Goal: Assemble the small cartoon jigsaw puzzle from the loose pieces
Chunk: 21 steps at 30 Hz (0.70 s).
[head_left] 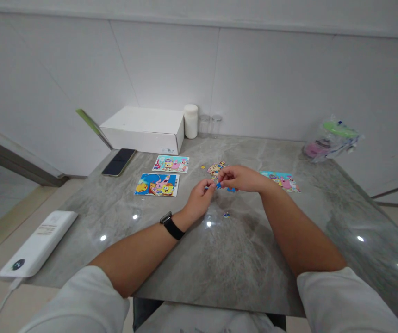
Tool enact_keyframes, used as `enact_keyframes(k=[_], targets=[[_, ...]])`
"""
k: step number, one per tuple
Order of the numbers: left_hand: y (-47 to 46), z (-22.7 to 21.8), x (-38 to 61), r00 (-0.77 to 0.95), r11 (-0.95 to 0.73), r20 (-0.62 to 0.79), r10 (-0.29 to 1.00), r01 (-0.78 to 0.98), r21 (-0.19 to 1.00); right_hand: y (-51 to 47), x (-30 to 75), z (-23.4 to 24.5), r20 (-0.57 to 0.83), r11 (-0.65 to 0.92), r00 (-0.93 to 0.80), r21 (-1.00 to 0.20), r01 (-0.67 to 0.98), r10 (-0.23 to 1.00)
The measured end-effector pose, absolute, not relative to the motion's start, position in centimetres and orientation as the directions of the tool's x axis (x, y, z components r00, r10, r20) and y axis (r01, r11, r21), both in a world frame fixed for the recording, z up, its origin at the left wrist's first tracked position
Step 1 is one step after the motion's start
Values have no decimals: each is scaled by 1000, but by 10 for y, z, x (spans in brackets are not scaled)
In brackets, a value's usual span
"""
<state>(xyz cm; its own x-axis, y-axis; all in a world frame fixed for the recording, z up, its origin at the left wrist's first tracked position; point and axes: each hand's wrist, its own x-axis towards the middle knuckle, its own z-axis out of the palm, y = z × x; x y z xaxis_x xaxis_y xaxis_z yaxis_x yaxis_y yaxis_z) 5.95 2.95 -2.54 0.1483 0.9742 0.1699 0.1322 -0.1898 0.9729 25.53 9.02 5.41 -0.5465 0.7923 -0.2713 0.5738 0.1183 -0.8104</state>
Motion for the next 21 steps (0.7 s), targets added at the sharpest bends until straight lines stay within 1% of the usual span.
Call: enact_keyframes(k=[6, 13, 21], targets=[[34, -29, 57, 133, -133, 116, 984, 126, 983, 96, 256, 49, -268, 99, -527, -817, 568, 806], [35, -28, 57, 131, -123, 105, 986, 136, 983, 95, 253, 52, -246, 156, -566, -809, 567, 787], [34, -30, 58, 131, -101, 83, 988, 139, 985, 96, 250, 50, -237, 171, -571, -804, 569, 786]])
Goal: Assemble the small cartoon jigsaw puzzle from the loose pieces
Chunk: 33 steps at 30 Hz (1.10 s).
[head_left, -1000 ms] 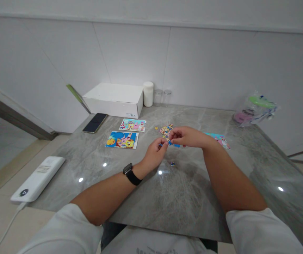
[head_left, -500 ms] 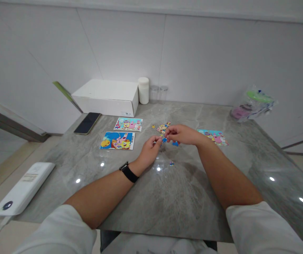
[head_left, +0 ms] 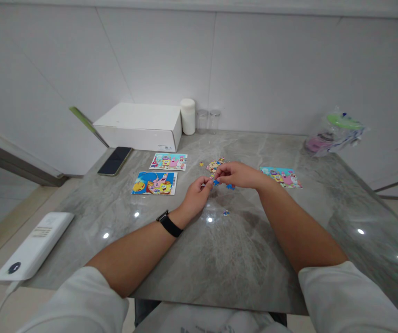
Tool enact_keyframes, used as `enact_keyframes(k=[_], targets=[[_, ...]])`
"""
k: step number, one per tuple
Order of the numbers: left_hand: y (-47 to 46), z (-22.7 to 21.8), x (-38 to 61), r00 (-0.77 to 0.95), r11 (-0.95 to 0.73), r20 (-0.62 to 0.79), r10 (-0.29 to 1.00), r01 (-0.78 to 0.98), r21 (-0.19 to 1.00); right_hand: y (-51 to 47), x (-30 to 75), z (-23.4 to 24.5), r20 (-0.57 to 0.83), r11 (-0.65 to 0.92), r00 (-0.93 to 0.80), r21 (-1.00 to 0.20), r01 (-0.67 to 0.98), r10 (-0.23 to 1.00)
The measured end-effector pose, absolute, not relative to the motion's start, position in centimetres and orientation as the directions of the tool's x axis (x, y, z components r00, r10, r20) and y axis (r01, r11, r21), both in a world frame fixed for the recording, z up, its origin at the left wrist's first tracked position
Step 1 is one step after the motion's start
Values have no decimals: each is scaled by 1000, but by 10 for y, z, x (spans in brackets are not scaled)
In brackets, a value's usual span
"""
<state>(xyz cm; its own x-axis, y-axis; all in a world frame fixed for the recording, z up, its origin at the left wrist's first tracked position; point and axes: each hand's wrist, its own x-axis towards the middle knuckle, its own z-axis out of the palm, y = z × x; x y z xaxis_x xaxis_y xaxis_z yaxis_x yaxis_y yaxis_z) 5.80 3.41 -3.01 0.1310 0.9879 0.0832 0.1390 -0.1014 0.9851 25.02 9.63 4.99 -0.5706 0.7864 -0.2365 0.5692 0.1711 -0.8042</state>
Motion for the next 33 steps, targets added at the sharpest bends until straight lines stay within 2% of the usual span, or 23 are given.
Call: enact_keyframes(k=[8, 11, 18, 26, 33], targets=[[35, -32, 58, 141, -127, 110, 984, 119, 985, 97, 248, 49, -226, 203, -557, -771, 604, 800], [34, -32, 58, 120, -62, 50, 992, 96, 993, 97, 249, 49, -220, 179, -538, -786, 591, 814], [34, -31, 59, 109, 61, -52, 993, -81, 995, 97, 250, 50, -210, 126, -498, -820, 558, 841], [33, -26, 58, 130, 56, -50, 990, -42, 998, 99, 249, 48, -193, 136, -520, -838, 528, 832], [35, -25, 57, 122, -10, 11, 992, -10, 1000, 95, 244, 49, -203, 151, -524, -818, 555, 827]])
